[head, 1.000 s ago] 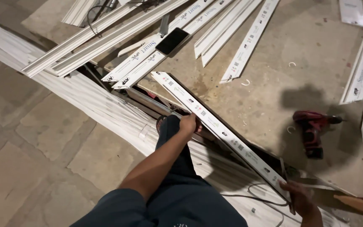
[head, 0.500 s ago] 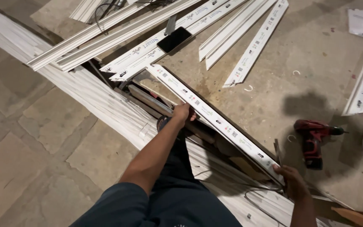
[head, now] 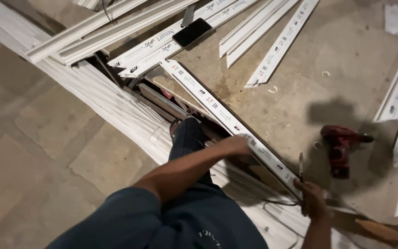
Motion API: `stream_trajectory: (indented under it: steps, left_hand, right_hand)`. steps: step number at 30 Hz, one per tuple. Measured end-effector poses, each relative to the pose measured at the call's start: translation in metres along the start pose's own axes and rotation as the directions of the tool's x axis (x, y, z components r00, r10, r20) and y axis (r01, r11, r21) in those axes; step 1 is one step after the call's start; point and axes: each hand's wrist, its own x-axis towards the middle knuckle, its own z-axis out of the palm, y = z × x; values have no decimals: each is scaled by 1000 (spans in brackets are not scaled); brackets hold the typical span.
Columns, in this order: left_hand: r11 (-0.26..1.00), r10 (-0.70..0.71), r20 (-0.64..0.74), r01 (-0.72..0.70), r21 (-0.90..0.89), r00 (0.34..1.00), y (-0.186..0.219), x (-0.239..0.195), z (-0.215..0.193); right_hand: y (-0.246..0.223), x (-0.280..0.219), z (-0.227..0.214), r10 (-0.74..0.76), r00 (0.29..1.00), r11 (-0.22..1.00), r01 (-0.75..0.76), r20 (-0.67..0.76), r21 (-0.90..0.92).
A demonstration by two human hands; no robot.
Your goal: Insert rubber gaskets into white UPVC window frame profiles and prepare them for assembly.
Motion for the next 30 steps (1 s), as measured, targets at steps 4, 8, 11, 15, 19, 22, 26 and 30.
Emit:
stream_trajectory:
  steps: [4, 8, 11, 15, 19, 22, 26, 30]
  left_hand:
    - [861, -495, -141, 462, -213, 858, -24, -41, -35]
    - [794, -571, -278, 433, -427, 773, -61, -28, -32]
    - [742, -595, -342, 335, -580, 727, -57, -21, -34]
    - [601, -687, -292, 293, -744, 665, -54, -14, -26]
    - [537, -696, -243, 265, -801, 676, -46, -22, -38]
    - [424, -685, -149, 225, -877, 713, -50, -22, -35]
    - [422, -670, -112, 252, -871, 734, -31, -36, -54]
    - [805, -547, -600, 171, -568, 583, 25, -60, -78]
  right_hand:
    - [-14, -25, 11, 45, 999, 997, -45, 0, 67]
    - [48, 39, -21, -26, 1000, 999, 26, 8, 32]
    - [27, 18, -12, 13, 999, 1000, -14, 32, 24]
    - [-2, -17, 2, 77, 997, 997, -77, 25, 1]
    - [48, 39, -24, -51, 997, 998, 48, 52, 52]
    - [34, 18, -17, -27, 998, 999, 29, 55, -23]
    - [47, 34, -22, -68, 993, 998, 68, 91, 7]
    - [38, 20, -12, -102, 994, 985, 106, 32, -139]
